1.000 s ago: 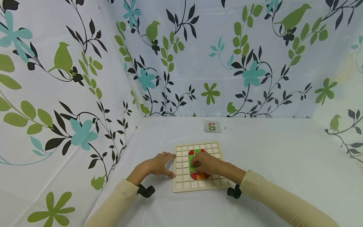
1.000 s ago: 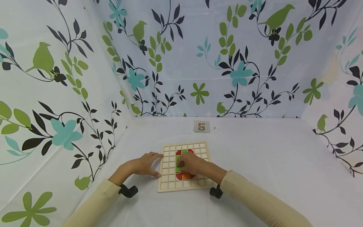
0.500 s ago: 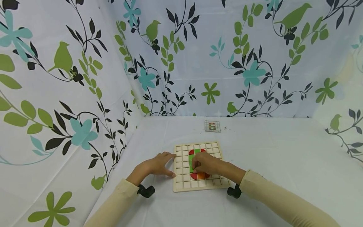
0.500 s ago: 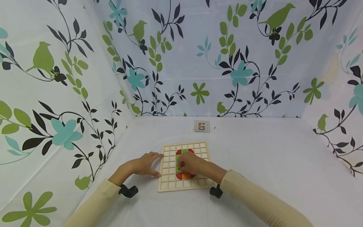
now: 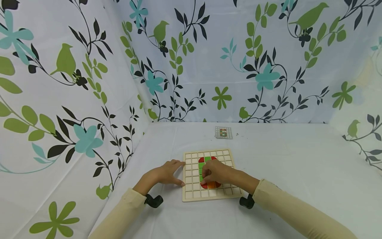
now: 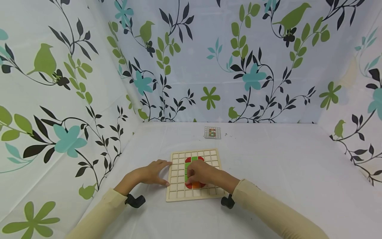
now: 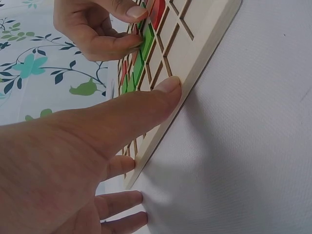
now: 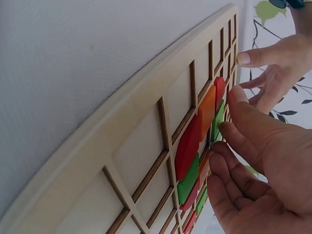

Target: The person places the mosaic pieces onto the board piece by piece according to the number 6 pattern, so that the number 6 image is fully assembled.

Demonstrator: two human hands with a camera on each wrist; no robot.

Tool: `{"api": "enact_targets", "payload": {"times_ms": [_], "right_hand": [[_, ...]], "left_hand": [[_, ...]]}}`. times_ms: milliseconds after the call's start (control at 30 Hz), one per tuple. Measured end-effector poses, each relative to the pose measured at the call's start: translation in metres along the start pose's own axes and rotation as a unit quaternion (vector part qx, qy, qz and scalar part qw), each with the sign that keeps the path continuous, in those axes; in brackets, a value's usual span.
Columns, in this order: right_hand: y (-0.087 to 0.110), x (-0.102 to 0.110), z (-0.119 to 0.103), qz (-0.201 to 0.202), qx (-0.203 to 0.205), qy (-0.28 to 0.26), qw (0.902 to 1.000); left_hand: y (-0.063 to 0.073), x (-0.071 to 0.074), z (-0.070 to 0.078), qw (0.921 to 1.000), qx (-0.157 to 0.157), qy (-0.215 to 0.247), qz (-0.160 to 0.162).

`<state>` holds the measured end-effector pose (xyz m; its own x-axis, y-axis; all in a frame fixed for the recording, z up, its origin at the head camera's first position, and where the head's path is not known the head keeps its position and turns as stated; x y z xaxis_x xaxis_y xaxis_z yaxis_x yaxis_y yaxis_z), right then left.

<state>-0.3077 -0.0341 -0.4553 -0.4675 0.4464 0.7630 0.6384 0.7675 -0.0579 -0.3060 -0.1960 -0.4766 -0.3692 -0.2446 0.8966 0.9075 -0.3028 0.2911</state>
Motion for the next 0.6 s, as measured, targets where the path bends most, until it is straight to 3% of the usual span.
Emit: {"api": "enact_targets", "payload": {"times_ms": [367, 600], "right_hand": [[-0.001, -0.002, 0.003, 0.000, -0.011, 0.025, 0.9996], [0.013, 0.025, 0.013, 0.040, -0.004, 0.087, 0.9954]], "left_hand": [[0.000, -0.001, -0.002, 1.0000, 0.001, -0.008, 0.002], [0.001, 0.002, -0.002, 0.9999, -0.010, 0.009, -0.002]]}}
Point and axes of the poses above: each hand's wrist, its own y-axis away from the middle knuckle, its own x-axis out of the back of the hand, z = x × y, the point moved 10 cm from there along -y, towards the middle knuckle, and after that the axes turned 2 degrees about z, right-handed, at the moved point
